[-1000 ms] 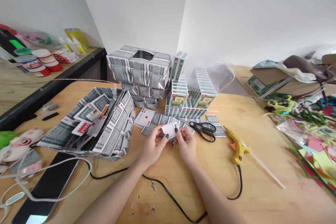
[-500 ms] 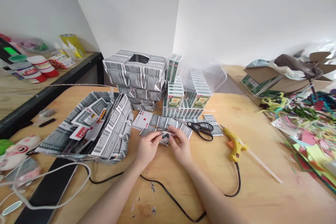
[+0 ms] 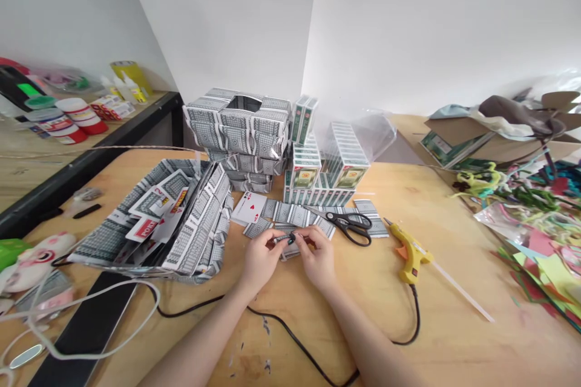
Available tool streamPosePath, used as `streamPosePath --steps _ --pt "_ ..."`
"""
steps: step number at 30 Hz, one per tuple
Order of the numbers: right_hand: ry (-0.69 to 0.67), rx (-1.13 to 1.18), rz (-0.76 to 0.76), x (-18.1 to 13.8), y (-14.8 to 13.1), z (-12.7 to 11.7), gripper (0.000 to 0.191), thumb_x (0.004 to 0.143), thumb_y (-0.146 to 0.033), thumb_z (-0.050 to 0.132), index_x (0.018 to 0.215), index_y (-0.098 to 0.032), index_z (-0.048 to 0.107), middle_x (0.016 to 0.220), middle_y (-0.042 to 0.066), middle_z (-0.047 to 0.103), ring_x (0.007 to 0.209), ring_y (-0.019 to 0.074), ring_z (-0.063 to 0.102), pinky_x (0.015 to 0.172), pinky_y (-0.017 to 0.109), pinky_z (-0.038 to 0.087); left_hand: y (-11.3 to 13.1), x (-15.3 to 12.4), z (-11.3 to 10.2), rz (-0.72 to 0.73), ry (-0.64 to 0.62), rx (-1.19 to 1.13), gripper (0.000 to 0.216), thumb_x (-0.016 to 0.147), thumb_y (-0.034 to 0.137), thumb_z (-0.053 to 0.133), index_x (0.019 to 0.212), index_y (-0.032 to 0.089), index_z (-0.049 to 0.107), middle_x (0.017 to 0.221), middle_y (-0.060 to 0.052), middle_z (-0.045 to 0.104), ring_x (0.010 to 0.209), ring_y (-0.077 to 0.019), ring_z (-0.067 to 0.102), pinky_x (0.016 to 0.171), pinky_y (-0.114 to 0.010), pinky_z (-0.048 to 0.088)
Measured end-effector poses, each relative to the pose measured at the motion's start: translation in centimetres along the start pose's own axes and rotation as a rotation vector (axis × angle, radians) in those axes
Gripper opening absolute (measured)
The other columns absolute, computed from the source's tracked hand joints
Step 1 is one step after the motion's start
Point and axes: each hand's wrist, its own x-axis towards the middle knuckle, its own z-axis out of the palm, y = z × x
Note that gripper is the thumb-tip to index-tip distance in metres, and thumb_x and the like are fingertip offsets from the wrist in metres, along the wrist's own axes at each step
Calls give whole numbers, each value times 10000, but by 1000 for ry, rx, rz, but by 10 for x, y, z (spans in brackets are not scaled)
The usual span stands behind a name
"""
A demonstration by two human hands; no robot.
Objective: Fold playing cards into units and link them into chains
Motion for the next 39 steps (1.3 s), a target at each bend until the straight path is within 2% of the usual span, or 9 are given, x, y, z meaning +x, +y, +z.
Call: streamPosePath --steps 2,7,13,17,25,30,34,39 --pt "-13 3 25 1 0 0 138 810 -258 514 772 -186 627 742 40 577 673 157 551 558 254 442 0 0 -1 -45 -23 -46 155 760 301 540 779 166 613 691 -7 652 586 -129 585 533 -216 460" --pt "-80 9 89 3 3 -3 161 795 -280 520 796 -176 643 746 48 603 668 161 559 568 255 442 0 0 -3 -26 -53 -44 193 788 284 482 847 164 621 752 -27 658 641 -139 587 573 -226 451" --pt "-191 124 251 5 5 -4 197 764 -300 531 776 -158 665 648 28 624 515 133 526 485 241 424 -1 1 -2 -22 22 62 153 787 263 455 791 169 575 737 -21 630 658 -141 558 594 -230 416" --pt "-213 184 314 6 2 -5 193 735 -281 533 740 -160 683 622 18 637 523 137 540 492 239 439 1 3 -3 -58 23 76 168 783 306 463 739 168 549 642 4 576 575 -128 501 539 -220 369" --pt "-226 224 341 7 2 -6 204 715 -258 520 760 -153 689 679 26 666 622 165 584 556 251 463 -1 3 -3 -75 -20 25 224 791 360 455 737 164 547 548 34 479 503 -109 415 481 -208 307" --pt "-248 283 336 8 3 -6 251 759 -325 512 856 -150 664 709 33 652 612 160 574 576 260 461 0 2 -3 -82 18 47 251 796 390 454 753 165 558 564 23 518 515 -117 454 497 -212 339" --pt "-199 176 282 7 4 -4 221 744 -360 560 778 -157 638 657 24 609 563 136 519 532 240 422 -1 2 -2 -73 25 73 246 791 391 474 801 171 583 665 -8 597 581 -132 510 540 -225 381" --pt "-108 193 277 7 10 -2 231 725 -393 588 740 -166 627 656 22 591 590 146 514 546 250 413 -4 2 -1 -79 -2 -70 221 791 368 489 848 166 556 724 -15 610 638 -132 546 587 -226 415"
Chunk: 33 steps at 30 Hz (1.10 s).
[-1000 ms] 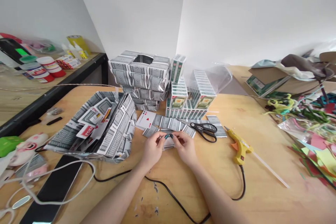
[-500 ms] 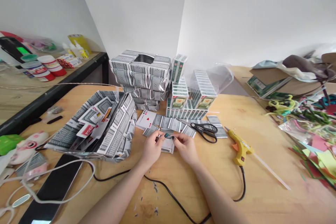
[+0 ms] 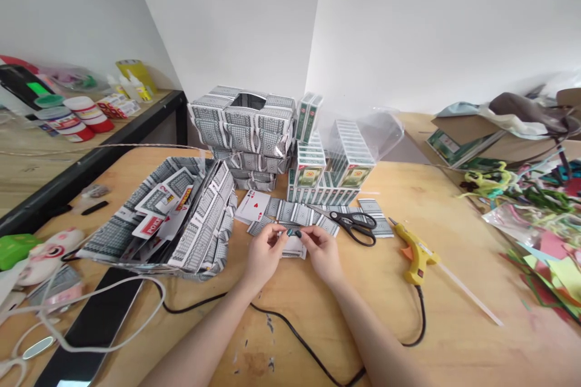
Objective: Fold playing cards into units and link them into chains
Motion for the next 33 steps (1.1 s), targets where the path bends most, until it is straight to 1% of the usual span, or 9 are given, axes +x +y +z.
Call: streamPosePath --steps 5,9,12,14,16,18,24,27,33 --pt "-4 53 25 1 1 -3 241 707 -407 613 722 -166 613 645 19 571 587 145 500 540 250 407 1 -1 0 14 17 36 230 824 362 435 721 169 507 573 33 492 528 -103 463 506 -199 350" --pt "-49 93 52 -1 -2 -4 229 712 -391 612 666 -170 570 594 -9 517 550 125 463 512 233 380 3 -1 -1 32 5 38 221 829 332 427 676 176 463 532 53 411 499 -94 406 486 -193 320" --pt "-38 117 53 -2 -3 -2 243 728 -394 595 651 -175 523 588 -20 489 538 115 444 502 226 368 2 -1 -1 21 -2 0 210 831 334 432 708 173 486 573 40 459 528 -95 437 502 -193 350" --pt "-6 124 44 -2 -2 0 254 735 -410 586 669 -178 509 604 -18 493 543 115 445 506 227 370 1 -1 1 15 1 -31 175 811 342 475 811 172 514 662 17 534 595 -105 500 551 -203 398" --pt "41 130 45 -1 0 1 266 738 -433 579 695 -181 503 605 -21 490 533 115 445 502 229 370 -1 -1 2 17 21 -45 247 762 338 553 940 174 506 768 -11 582 670 -121 552 611 -226 442" --pt "80 131 50 0 3 1 279 738 -453 572 710 -185 498 597 -24 487 522 117 449 499 233 375 -2 -2 4 12 36 -39 341 727 331 597 1010 177 485 823 -29 597 687 -131 578 628 -247 471" --pt "122 93 16 4 7 -1 266 760 -443 548 728 -182 511 616 -13 496 559 126 468 532 242 404 -2 -1 3 9 1 -26 253 828 337 442 1005 175 525 893 -73 648 711 -155 629 607 -255 503" --pt "85 94 8 5 5 -2 249 758 -426 553 735 -180 528 616 -12 499 553 125 470 517 238 405 -1 1 0 46 51 71 244 837 332 423 965 176 559 853 -65 661 720 -160 627 623 -251 491" --pt "-93 39 6 1 1 2 262 742 -399 573 888 -183 594 589 -24 507 512 119 469 484 233 398 3 2 0 88 82 143 241 831 318 433 937 185 604 828 -41 671 690 -146 605 614 -236 466"
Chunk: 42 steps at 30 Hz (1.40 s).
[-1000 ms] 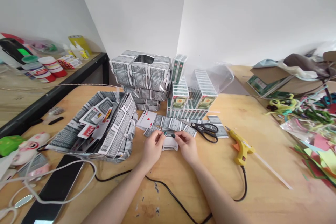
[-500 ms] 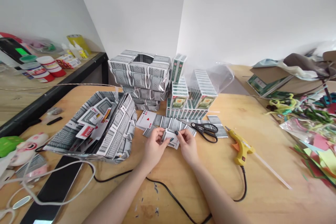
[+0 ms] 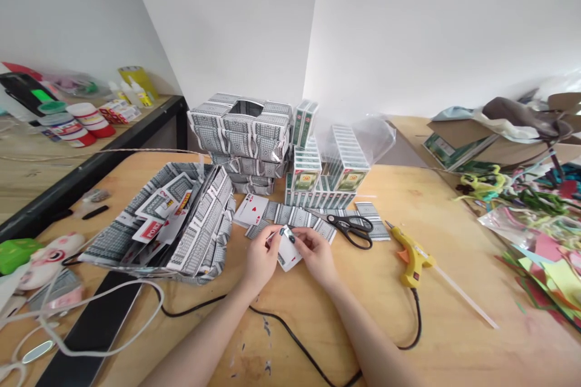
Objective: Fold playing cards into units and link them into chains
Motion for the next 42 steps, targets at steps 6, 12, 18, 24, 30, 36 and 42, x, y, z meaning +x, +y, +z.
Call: streamPosePath --steps 6,12,18,24,30,36,42 --pt "-43 -36 -5 -2 2 1 287 735 -371 591 944 -175 582 602 -32 497 496 103 443 463 216 368 5 -3 2 45 -66 -36 238 831 258 424 1000 206 583 961 -49 651 820 -155 600 716 -261 467" --pt "-58 35 -10 -3 -3 1 300 793 -406 506 988 -180 541 757 36 624 621 158 566 531 249 443 7 -4 1 -46 -85 -207 305 783 227 482 1084 183 473 963 -60 603 810 -150 602 689 -268 487" --pt "-37 26 -6 -4 -5 3 280 814 -419 471 972 -192 512 725 29 610 589 155 558 503 242 441 7 -3 3 -59 -28 -169 351 732 230 550 1067 186 457 925 -49 595 812 -163 603 721 -301 483" --pt "15 -41 -18 -4 -2 5 266 811 -414 476 952 -191 508 695 11 580 596 151 541 538 244 440 -2 -3 6 -42 -42 -162 291 776 189 455 1065 174 474 1021 -81 586 876 -168 592 745 -301 479" --pt "36 -31 -4 -4 -5 -1 262 827 -363 417 969 -182 543 843 44 608 700 164 543 611 256 438 0 -5 4 34 -77 -101 297 784 115 374 1038 183 511 983 -58 622 845 -151 595 737 -276 477" --pt "82 -76 -16 -3 -3 -4 265 808 -309 399 935 -174 588 839 36 615 680 159 522 620 260 422 -2 -3 4 175 -71 -38 343 736 37 345 930 186 585 962 -39 635 903 -148 582 798 -281 461" --pt "56 -5 32 1 0 -2 270 786 -397 481 878 -174 602 769 31 624 693 171 545 613 261 429 -5 -1 7 227 -17 -88 313 731 37 367 841 178 624 925 -47 641 912 -152 582 821 -292 454"
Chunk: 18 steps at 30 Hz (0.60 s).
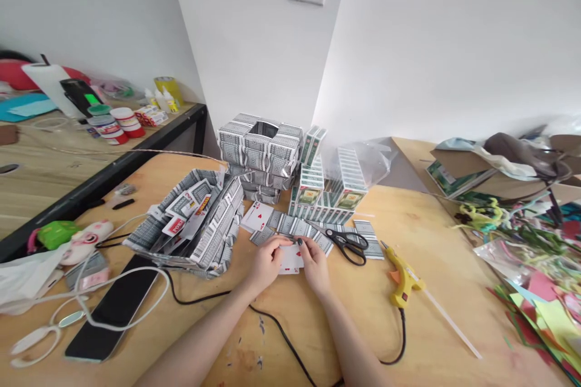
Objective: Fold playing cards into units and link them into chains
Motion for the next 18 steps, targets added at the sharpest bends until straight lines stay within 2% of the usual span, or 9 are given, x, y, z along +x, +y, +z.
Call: streamPosePath --steps 5,8,12,15,18 --pt "-88 76 28 3 4 -2 235 736 -393 555 821 -176 585 634 -7 567 541 134 484 493 232 373 4 -2 -2 -50 -19 -66 275 739 61 373 805 173 616 886 -43 634 882 -152 582 802 -286 456" --pt "-51 58 26 3 7 -2 199 733 -357 553 818 -178 568 613 -22 536 490 112 436 459 218 343 6 -3 -2 -117 -57 -99 247 733 95 429 903 174 590 914 -37 632 862 -151 587 770 -271 465" --pt "26 -20 0 1 11 1 176 748 -339 518 816 -181 560 578 -32 503 466 111 413 443 214 335 3 0 -1 -223 -21 -68 290 748 182 500 1035 178 542 929 -38 644 801 -145 600 702 -252 473" --pt "72 -115 -42 1 15 1 151 751 -307 497 798 -182 567 603 -17 524 501 122 438 476 222 357 0 3 0 -227 -83 36 181 766 241 512 910 178 601 814 -22 658 677 -133 584 625 -241 458" --pt "78 -165 -57 0 16 -1 135 748 -279 480 778 -182 569 642 1 562 554 140 484 519 233 383 1 3 0 -193 -77 85 139 767 254 520 824 174 618 744 -16 656 634 -128 571 594 -233 445"
